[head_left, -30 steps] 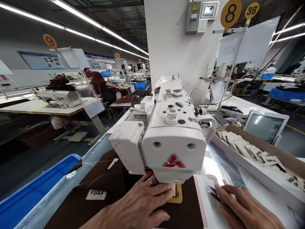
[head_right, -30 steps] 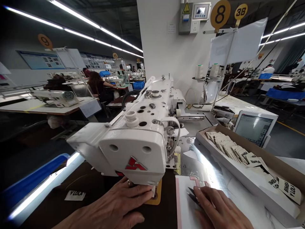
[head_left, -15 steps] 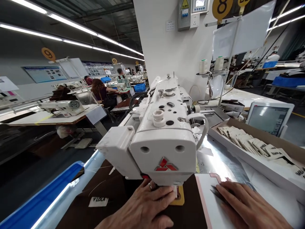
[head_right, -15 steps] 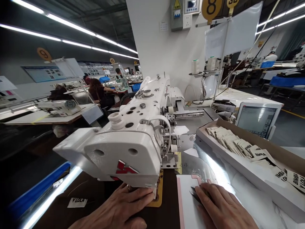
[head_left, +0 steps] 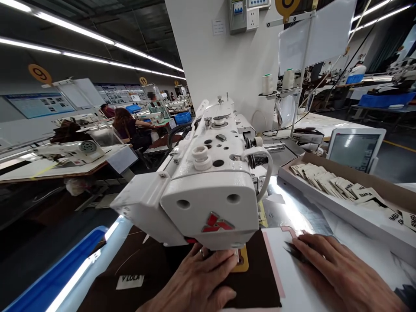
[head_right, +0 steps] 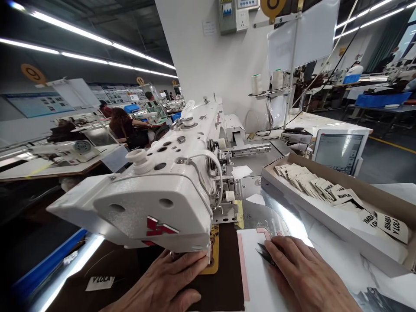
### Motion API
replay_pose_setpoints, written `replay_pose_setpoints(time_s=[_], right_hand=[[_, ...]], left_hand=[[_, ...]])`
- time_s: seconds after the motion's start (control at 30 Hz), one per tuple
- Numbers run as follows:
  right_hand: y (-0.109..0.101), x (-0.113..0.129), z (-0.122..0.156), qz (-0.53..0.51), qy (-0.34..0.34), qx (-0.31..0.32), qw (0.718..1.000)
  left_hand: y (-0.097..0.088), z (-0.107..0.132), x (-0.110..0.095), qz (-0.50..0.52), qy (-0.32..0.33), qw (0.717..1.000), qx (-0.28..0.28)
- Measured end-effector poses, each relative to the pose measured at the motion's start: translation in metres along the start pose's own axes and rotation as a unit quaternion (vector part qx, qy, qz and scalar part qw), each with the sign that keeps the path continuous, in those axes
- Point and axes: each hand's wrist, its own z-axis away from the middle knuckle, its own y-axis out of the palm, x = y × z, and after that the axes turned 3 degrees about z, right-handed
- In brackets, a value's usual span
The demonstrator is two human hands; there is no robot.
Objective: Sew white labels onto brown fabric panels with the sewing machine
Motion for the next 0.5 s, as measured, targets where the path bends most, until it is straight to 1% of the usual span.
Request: replay_pose_setpoints(time_s=[0.13,0.2,0.37,0.5], right_hand=[[0.002,-0.003,0.002,0.001,0.003,0.007,1.000],[0.003,-0.004,0.003,-0.002,0.003,0.013,1.000],[0.001,-0.003,0.003,-0.004,0.003,0.014,1.000],[-0.005,0.000,-0.001,-0.015,0.008,0.003,1.000]], left_hand=[[-0.004,-0.003,0.001,-0.009,-0.028,0.999,0.021],[-0.002,-0.004,0.000,-0.015,-0.034,0.999,0.020],[0.010,-0.003,-0.002,-0.036,-0.023,0.999,-0.032],[0.017,0.000,-0.002,-0.063,-0.007,0.996,-0.058]])
